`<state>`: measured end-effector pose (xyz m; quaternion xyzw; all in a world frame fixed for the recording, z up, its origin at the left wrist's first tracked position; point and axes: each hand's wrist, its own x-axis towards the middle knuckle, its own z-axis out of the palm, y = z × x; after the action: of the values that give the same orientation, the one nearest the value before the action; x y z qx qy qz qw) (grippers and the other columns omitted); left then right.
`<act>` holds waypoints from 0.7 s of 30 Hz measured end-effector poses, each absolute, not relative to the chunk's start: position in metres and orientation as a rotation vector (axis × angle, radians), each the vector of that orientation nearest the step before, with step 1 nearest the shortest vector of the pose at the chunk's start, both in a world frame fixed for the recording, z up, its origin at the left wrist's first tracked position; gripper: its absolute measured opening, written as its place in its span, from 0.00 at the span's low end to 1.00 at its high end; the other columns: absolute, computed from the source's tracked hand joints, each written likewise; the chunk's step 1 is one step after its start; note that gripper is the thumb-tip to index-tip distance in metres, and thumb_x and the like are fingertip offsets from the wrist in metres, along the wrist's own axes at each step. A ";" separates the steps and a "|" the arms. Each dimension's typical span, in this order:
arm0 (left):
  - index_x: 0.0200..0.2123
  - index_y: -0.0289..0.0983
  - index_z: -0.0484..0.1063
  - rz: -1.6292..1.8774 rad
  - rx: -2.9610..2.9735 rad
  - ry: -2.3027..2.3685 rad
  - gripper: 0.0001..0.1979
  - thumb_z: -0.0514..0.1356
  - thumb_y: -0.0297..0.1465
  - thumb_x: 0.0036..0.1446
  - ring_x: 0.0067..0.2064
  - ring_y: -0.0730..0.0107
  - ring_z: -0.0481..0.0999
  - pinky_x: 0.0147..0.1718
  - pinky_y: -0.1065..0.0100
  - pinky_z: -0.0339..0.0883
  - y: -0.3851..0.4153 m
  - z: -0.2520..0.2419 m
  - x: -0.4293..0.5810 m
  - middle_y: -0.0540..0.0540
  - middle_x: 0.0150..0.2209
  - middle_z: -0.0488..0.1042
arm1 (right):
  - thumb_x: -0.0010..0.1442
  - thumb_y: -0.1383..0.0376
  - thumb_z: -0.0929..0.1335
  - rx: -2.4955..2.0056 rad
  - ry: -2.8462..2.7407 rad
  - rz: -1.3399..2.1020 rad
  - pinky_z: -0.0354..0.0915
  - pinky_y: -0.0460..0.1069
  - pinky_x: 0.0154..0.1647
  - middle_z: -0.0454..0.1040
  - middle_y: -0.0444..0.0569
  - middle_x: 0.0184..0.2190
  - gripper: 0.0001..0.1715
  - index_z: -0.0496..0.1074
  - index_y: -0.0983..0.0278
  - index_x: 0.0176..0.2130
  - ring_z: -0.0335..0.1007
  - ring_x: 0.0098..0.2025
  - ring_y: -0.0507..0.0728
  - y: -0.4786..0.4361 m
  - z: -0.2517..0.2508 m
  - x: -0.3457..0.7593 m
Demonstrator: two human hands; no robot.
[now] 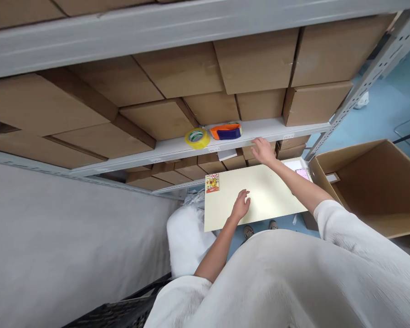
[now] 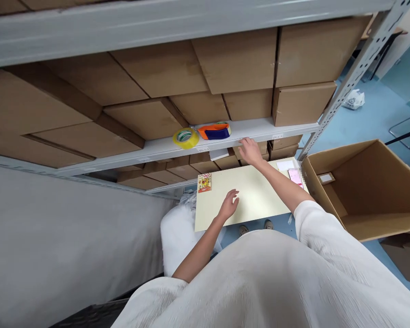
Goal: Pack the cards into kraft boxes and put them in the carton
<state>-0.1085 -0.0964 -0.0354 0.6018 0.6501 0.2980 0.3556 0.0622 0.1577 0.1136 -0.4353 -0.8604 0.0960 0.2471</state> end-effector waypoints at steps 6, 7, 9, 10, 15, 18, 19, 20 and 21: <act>0.63 0.41 0.74 0.821 1.552 1.680 0.19 0.57 0.30 0.72 0.57 0.60 0.82 0.65 0.50 0.74 -0.105 -0.032 -0.139 0.36 0.72 0.67 | 0.76 0.60 0.61 -1.080 -2.444 0.128 0.59 0.67 0.62 0.67 0.66 0.70 0.32 0.65 0.69 0.73 0.59 0.62 0.75 0.191 0.161 -0.008; 0.63 0.40 0.75 0.832 1.547 1.682 0.19 0.57 0.30 0.71 0.57 0.60 0.82 0.65 0.50 0.74 -0.106 -0.032 -0.144 0.36 0.72 0.68 | 0.76 0.60 0.61 -1.072 -2.456 0.112 0.58 0.68 0.61 0.67 0.67 0.70 0.32 0.65 0.69 0.73 0.59 0.62 0.75 0.195 0.163 -0.016; 0.62 0.41 0.75 0.854 1.538 1.683 0.19 0.58 0.30 0.71 0.57 0.61 0.82 0.66 0.50 0.73 -0.108 -0.032 -0.153 0.36 0.71 0.68 | 0.76 0.58 0.62 -1.067 -2.466 0.083 0.57 0.69 0.61 0.69 0.67 0.67 0.31 0.67 0.68 0.72 0.57 0.62 0.76 0.202 0.163 -0.028; 0.62 0.41 0.75 0.863 1.533 1.683 0.19 0.58 0.30 0.71 0.56 0.61 0.82 0.66 0.50 0.73 -0.108 -0.033 -0.157 0.36 0.71 0.68 | 0.77 0.58 0.62 -1.073 -2.461 0.070 0.57 0.70 0.61 0.71 0.68 0.65 0.30 0.68 0.67 0.71 0.57 0.62 0.77 0.204 0.162 -0.032; 0.62 0.42 0.76 0.870 1.499 1.668 0.18 0.58 0.31 0.71 0.58 0.61 0.82 0.66 0.51 0.73 -0.111 -0.036 -0.170 0.37 0.72 0.67 | 0.77 0.58 0.61 -1.166 -2.411 0.012 0.55 0.72 0.60 0.72 0.68 0.59 0.26 0.76 0.66 0.62 0.56 0.61 0.77 0.206 0.159 -0.042; 0.62 0.42 0.76 0.855 1.490 1.648 0.19 0.57 0.30 0.71 0.58 0.61 0.82 0.66 0.52 0.73 -0.110 -0.039 -0.172 0.37 0.72 0.67 | 0.76 0.60 0.61 -1.180 -2.453 -0.001 0.52 0.72 0.60 0.73 0.68 0.58 0.25 0.77 0.65 0.62 0.54 0.62 0.77 0.199 0.162 -0.041; 0.62 0.42 0.76 0.848 1.492 1.643 0.19 0.57 0.30 0.71 0.58 0.61 0.82 0.66 0.52 0.73 -0.109 -0.040 -0.172 0.37 0.72 0.67 | 0.75 0.60 0.61 -1.166 -2.475 -0.007 0.52 0.72 0.61 0.73 0.67 0.58 0.25 0.77 0.65 0.62 0.54 0.62 0.76 0.196 0.163 -0.039; 0.62 0.42 0.75 0.843 1.496 1.638 0.19 0.57 0.30 0.71 0.57 0.62 0.82 0.66 0.52 0.73 -0.108 -0.041 -0.172 0.37 0.72 0.67 | 0.75 0.61 0.61 -1.148 -2.493 -0.016 0.51 0.71 0.61 0.73 0.66 0.58 0.25 0.76 0.64 0.63 0.54 0.62 0.76 0.191 0.164 -0.037; 0.62 0.42 0.75 0.838 1.503 1.634 0.19 0.57 0.29 0.71 0.57 0.62 0.83 0.67 0.51 0.73 -0.107 -0.042 -0.171 0.37 0.72 0.67 | 0.75 0.61 0.61 -1.134 -2.505 -0.028 0.51 0.70 0.61 0.73 0.65 0.57 0.25 0.76 0.63 0.63 0.54 0.62 0.75 0.186 0.165 -0.034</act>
<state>-0.1710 -0.1070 -0.0419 0.5872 0.6382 0.3275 0.3749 -0.0338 0.1861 0.1650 -0.4043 -0.8936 -0.0100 0.1947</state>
